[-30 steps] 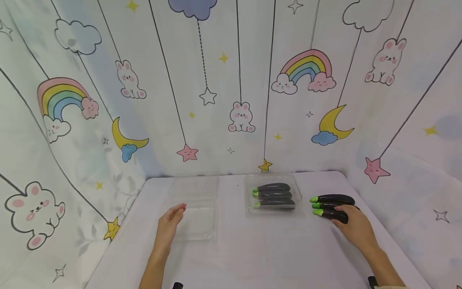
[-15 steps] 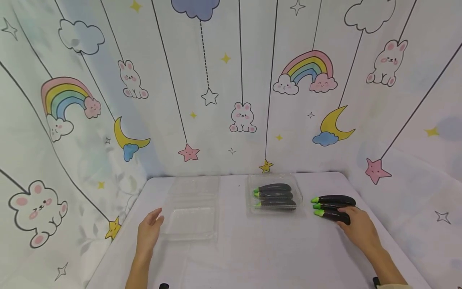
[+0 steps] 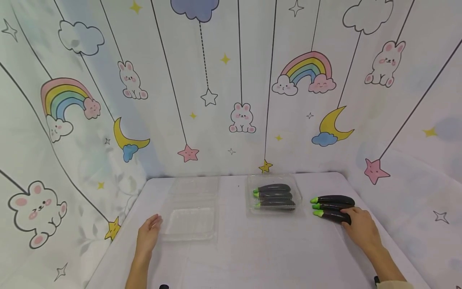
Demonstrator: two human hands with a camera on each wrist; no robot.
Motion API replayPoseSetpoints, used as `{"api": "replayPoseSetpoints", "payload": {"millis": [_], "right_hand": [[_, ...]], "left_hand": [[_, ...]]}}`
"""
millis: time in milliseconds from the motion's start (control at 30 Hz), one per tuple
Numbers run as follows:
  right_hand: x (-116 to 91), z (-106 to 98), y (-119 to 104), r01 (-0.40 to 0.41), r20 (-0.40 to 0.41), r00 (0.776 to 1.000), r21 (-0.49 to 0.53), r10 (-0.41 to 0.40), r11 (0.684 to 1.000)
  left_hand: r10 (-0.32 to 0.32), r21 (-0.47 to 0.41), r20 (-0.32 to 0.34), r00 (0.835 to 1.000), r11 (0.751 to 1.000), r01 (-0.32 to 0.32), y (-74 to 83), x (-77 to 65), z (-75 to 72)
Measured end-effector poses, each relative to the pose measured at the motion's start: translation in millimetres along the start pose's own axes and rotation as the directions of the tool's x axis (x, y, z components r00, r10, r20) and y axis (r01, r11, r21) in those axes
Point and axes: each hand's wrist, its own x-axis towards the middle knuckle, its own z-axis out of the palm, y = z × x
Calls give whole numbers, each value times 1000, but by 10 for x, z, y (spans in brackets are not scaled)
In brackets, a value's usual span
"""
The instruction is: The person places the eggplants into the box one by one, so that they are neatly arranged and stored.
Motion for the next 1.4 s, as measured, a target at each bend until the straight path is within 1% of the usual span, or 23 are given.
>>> {"api": "replayPoseSetpoints", "payload": {"millis": [67, 133, 233, 300, 400, 567, 667, 833, 1133, 1400], "right_hand": [[9, -3, 9, -12, 10, 1000, 6, 12, 1000], [19, -9, 16, -25, 18, 1000, 15, 24, 1000], [30, -19, 26, -30, 41, 999, 31, 28, 999], [30, -23, 32, -27, 51, 998, 36, 25, 999], [15, -28, 37, -24, 75, 997, 39, 22, 999], [-13, -46, 29, -65, 98, 993, 38, 61, 997], [-29, -61, 25, -79, 91, 993, 44, 75, 996], [-52, -93, 14, -76, 69, 995, 59, 72, 995], [-74, -205, -71, -70, 2, 998, 79, 70, 994], [-71, -289, -209, -142, -42, 988, 88, 146, 986]], "left_hand": [[-18, -37, 20, 1000, 999, 19, -18, 8, -6], [-26, -83, 41, 999, 996, 30, -27, 10, -13], [-34, -126, 62, 998, 991, 41, -35, 9, -23], [-37, -143, 71, 997, 989, 47, -42, 6, -30], [-46, -146, 80, 996, 988, 58, -56, 2, -38], [-54, -163, 82, 995, 984, 67, -73, 7, -39], [-51, -172, 82, 995, 983, 64, -79, 12, -39], [-56, -155, 82, 995, 986, 68, -82, 5, -43], [-77, -162, 87, 993, 983, 90, -59, -24, -59], [-101, -154, 109, 989, 981, 117, -55, -40, -71]]}}
